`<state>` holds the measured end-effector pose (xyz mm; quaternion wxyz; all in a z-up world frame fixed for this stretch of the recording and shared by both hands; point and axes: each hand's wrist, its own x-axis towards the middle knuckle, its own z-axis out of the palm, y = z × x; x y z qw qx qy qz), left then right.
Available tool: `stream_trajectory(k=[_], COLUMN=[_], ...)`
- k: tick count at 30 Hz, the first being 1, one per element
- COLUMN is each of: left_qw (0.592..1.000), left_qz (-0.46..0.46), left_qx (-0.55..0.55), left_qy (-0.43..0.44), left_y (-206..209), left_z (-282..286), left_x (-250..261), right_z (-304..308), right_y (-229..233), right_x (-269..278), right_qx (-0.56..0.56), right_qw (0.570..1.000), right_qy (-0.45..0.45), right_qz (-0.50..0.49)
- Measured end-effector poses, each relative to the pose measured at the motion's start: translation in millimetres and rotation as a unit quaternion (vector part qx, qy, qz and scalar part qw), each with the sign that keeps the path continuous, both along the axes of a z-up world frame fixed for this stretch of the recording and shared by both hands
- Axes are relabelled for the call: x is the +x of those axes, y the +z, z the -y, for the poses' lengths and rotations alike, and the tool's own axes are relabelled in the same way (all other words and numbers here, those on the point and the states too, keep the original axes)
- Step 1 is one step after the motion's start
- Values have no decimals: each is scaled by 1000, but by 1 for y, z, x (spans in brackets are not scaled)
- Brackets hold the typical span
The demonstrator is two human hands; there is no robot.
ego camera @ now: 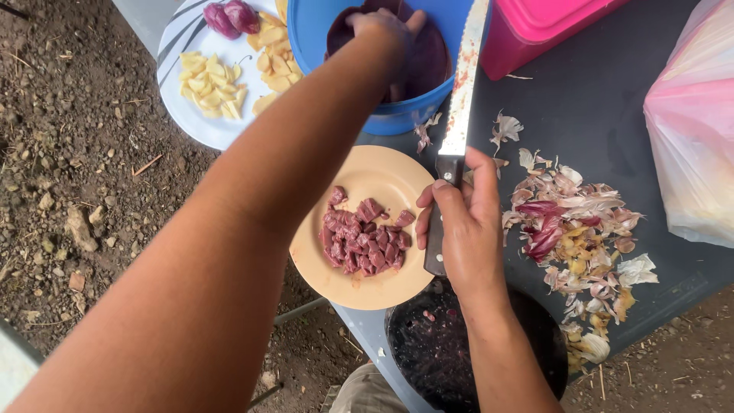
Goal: The person cuts a large piece of raw meat into smaller pieces on a black cutting board using a knife and places some pieces onto a plate.
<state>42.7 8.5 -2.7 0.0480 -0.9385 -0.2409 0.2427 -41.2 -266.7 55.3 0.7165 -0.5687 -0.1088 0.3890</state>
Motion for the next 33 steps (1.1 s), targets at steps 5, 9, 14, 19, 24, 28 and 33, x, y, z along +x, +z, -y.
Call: stream_trajectory(k=[5,9,14,19,24,28,33], left_qw=[999,980,900,838,716,720,683], left_qz=[-25,54,5,131,10,65,172], left_qx=[-41,-154,-385,-454,-640,-626,-637], left_qy=[3,110,202,274,278,293,313], left_y=[5,6,9,14,16,23,37], left_z=[-7,-17,-22,-18,-14,-26,-49], left_x=[-1,-8,-3,-13,-12,-21,-55], right_z=[-3,-5,-3,1,2,8,29], right_y=[0,0,-2,-8,-10,-10,-13], right_x=[1,7,8,11,13,13,13], right_qx=[7,5,4,8,36,39,37], right_qw=[1000,1000,1000,999,998,998,999], right_qy=[0,7,23,42,40,38,24], right_qz=[-3,6,11,30,13,7,-3])
